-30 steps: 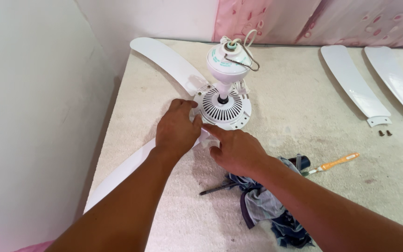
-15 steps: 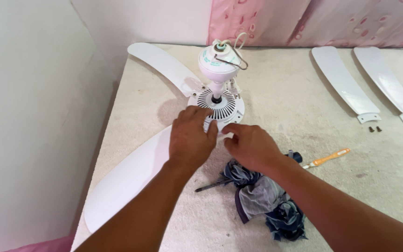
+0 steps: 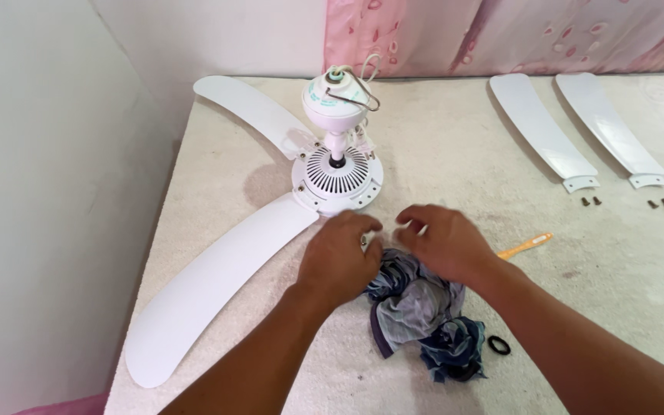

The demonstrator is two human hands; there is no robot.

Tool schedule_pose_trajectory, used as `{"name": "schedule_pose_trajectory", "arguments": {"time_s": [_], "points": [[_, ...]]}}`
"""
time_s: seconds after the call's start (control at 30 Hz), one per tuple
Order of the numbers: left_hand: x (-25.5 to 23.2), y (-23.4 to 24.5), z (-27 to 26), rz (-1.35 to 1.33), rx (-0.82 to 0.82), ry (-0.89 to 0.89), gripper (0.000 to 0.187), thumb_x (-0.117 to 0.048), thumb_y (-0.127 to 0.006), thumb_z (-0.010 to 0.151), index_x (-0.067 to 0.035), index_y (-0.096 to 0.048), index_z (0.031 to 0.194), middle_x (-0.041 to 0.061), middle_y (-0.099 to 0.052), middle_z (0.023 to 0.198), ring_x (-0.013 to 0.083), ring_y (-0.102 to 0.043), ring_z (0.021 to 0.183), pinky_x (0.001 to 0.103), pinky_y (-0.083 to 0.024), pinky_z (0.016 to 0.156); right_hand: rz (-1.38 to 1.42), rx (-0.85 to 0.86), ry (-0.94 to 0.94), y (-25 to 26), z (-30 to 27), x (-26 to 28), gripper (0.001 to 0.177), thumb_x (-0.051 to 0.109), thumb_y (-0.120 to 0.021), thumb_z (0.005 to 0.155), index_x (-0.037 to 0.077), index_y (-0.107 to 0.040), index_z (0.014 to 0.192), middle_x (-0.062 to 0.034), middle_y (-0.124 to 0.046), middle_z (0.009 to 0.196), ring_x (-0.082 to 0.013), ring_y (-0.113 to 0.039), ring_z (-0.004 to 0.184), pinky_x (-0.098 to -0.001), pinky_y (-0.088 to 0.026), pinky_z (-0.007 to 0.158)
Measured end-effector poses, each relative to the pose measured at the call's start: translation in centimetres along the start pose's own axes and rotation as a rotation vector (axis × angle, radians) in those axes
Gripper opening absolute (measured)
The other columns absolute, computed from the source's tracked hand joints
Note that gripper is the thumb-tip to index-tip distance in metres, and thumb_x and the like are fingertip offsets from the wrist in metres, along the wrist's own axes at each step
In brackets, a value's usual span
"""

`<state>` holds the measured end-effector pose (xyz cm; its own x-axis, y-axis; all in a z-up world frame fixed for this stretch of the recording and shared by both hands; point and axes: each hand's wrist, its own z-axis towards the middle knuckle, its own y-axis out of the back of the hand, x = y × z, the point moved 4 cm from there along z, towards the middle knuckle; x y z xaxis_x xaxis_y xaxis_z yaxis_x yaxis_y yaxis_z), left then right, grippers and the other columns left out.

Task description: The person assembles a small white fan by attaching blades to the motor housing. They use a screwdriver to tighten screws and a cloth to wipe the blades before installation. The person installs two blades and secures them with screws.

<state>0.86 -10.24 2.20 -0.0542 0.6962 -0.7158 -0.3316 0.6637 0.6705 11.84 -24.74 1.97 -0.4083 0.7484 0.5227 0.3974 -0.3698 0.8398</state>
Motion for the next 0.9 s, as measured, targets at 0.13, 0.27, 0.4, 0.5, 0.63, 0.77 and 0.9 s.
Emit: {"name": "schedule_pose_trajectory", "arguments": {"time_s": [0.13, 0.27, 0.4, 0.5, 0.63, 0.77, 0.9], "points": [[0.0, -1.1, -1.4, 0.049, 0.047, 0.008, 0.030, -0.024, -0.069, 0.089, -0.007, -0.070, 0.114, 0.011, -0.064, 0.121, 0.0314, -0.063, 0.111, 0.044, -0.050, 0.094, -0.029, 0.085, 0.122, -1.2, -1.2, 0.2, 0.038, 0.035, -0.071, 0.083, 0.017, -0.074, 0.116, -0.0083, -0.076, 0.106, -0.0288, -0.075, 0.095, -0.0389, -0.059, 0.084], [0.9, -2.2, -3.0, 0.115, 0.056, 0.049, 0.031, -0.023, -0.066, 0.091, -0.006, -0.069, 0.117, 0.010, -0.060, 0.124, 0.0309, -0.058, 0.114, 0.044, -0.046, 0.098, -0.186, 0.078, 0.228, -2.0, -2.2, 0.3, 0.036, 0.031, -0.075, 0.080, 0.018, -0.075, 0.114, -0.0065, -0.074, 0.103, -0.0296, -0.070, 0.098, -0.0440, -0.051, 0.088], [1.1, -2.9, -4.0, 0.137, 0.013, 0.036, 0.025, -0.024, -0.063, 0.094, -0.007, -0.070, 0.112, 0.010, -0.061, 0.117, 0.0301, -0.056, 0.112, 0.044, -0.043, 0.099, -0.175, -0.003, 0.311, -2.2, -2.5, -0.1, 0.017, 0.022, -0.071, 0.082, 0.014, -0.077, 0.096, -0.0076, -0.075, 0.094, -0.0300, -0.069, 0.095, -0.0441, -0.053, 0.086], [1.0, -3.0, -4.2, 0.140, 0.034, 0.056, 0.021, -0.022, -0.060, 0.096, -0.008, -0.070, 0.107, 0.009, -0.063, 0.113, 0.0300, -0.057, 0.112, 0.043, -0.043, 0.100, -0.126, -0.059, 0.360, -2.1, -2.7, 0.0, 0.012, 0.016, -0.066, 0.084, 0.012, -0.074, 0.092, -0.0075, -0.076, 0.090, -0.0298, -0.070, 0.091, -0.0432, -0.054, 0.085], [0.1, -2.5, -3.8, 0.115, 0.059, 0.085, 0.021, -0.023, -0.055, 0.101, -0.007, -0.066, 0.107, 0.010, -0.065, 0.112, 0.0301, -0.059, 0.111, 0.043, -0.044, 0.101, -0.017, -0.093, 0.293, -2.0, -2.9, -0.3, 0.014, 0.018, -0.065, 0.085, 0.010, -0.073, 0.093, -0.0102, -0.074, 0.091, -0.0311, -0.070, 0.091, -0.0425, -0.055, 0.083], [-1.1, -2.5, -3.4, 0.082, 0.226, 0.125, 0.044, -0.035, -0.065, 0.094, -0.007, -0.058, 0.127, 0.014, -0.062, 0.116, 0.0314, -0.058, 0.110, 0.044, -0.044, 0.098, -0.167, -0.103, 0.214, -1.5, -2.2, -1.5, 0.018, 0.014, -0.060, 0.086, 0.014, -0.075, 0.095, -0.0076, -0.075, 0.095, -0.0306, -0.069, 0.098, -0.0449, -0.052, 0.089], [-1.6, -3.4, -3.3, 0.157, 0.257, 0.036, 0.047, -0.032, -0.073, 0.086, -0.009, -0.061, 0.126, 0.013, -0.062, 0.117, 0.0310, -0.055, 0.115, 0.044, -0.043, 0.100, -0.348, 0.070, 0.083, -1.4, -1.6, -2.7, 0.023, 0.011, -0.060, 0.085, 0.018, -0.078, 0.096, -0.0016, -0.074, 0.107, -0.0251, -0.067, 0.108, -0.0455, -0.046, 0.101]]}}
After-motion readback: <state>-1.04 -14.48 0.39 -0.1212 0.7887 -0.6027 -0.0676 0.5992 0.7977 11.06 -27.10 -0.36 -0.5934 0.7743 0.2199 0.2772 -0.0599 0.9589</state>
